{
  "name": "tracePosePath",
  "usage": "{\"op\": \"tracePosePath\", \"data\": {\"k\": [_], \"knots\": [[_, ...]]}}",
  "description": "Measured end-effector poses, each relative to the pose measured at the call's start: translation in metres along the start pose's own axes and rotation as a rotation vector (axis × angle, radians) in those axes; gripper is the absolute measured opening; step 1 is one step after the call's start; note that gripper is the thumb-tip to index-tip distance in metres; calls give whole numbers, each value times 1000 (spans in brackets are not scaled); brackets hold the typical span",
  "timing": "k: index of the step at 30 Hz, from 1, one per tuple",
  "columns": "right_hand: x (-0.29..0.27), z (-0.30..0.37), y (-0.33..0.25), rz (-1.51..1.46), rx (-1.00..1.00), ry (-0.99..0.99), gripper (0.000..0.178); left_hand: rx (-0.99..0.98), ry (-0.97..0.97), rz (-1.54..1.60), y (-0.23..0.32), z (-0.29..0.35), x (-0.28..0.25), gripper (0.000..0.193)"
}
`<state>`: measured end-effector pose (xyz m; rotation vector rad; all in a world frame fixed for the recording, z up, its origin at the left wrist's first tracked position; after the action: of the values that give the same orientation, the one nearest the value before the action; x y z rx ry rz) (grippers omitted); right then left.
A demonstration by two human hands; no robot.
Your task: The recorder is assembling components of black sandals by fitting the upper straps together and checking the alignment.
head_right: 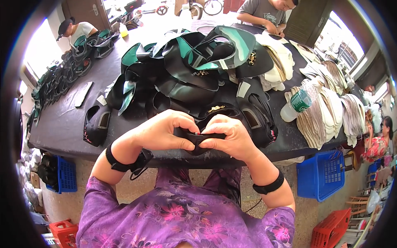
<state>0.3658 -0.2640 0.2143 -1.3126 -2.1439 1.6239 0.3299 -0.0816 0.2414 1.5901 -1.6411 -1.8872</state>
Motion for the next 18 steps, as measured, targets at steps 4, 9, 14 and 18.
{"op": "tracePosePath", "data": {"k": [4, 9, 14, 18], "knots": [[1, -1, -1, -4, -11, 14, 21, 0, -8, 5, 0, 0, -1, 30], [1, -2, 1, -38, -15, 14, 20, 9, -1, 27, -1, -1, -2, 30], [4, -2, 1, -89, -14, 1, 19, 28, -5, 11, -1, 0, -4, 30], [5, -1, 4, -117, 14, -3, 17, 31, 26, -17, 0, 1, -2, 29]]}}
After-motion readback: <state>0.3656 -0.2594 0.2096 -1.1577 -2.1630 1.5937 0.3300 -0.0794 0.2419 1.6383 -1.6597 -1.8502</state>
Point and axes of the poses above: each hand's wrist, its own z-axis away from the middle knuckle, its own x-axis out of the palm, y = z × x, the point moved 2 cm from there along -z, towards the middle knuckle, and after that the axes turned 1 degree about x, right-handed, at the moved point
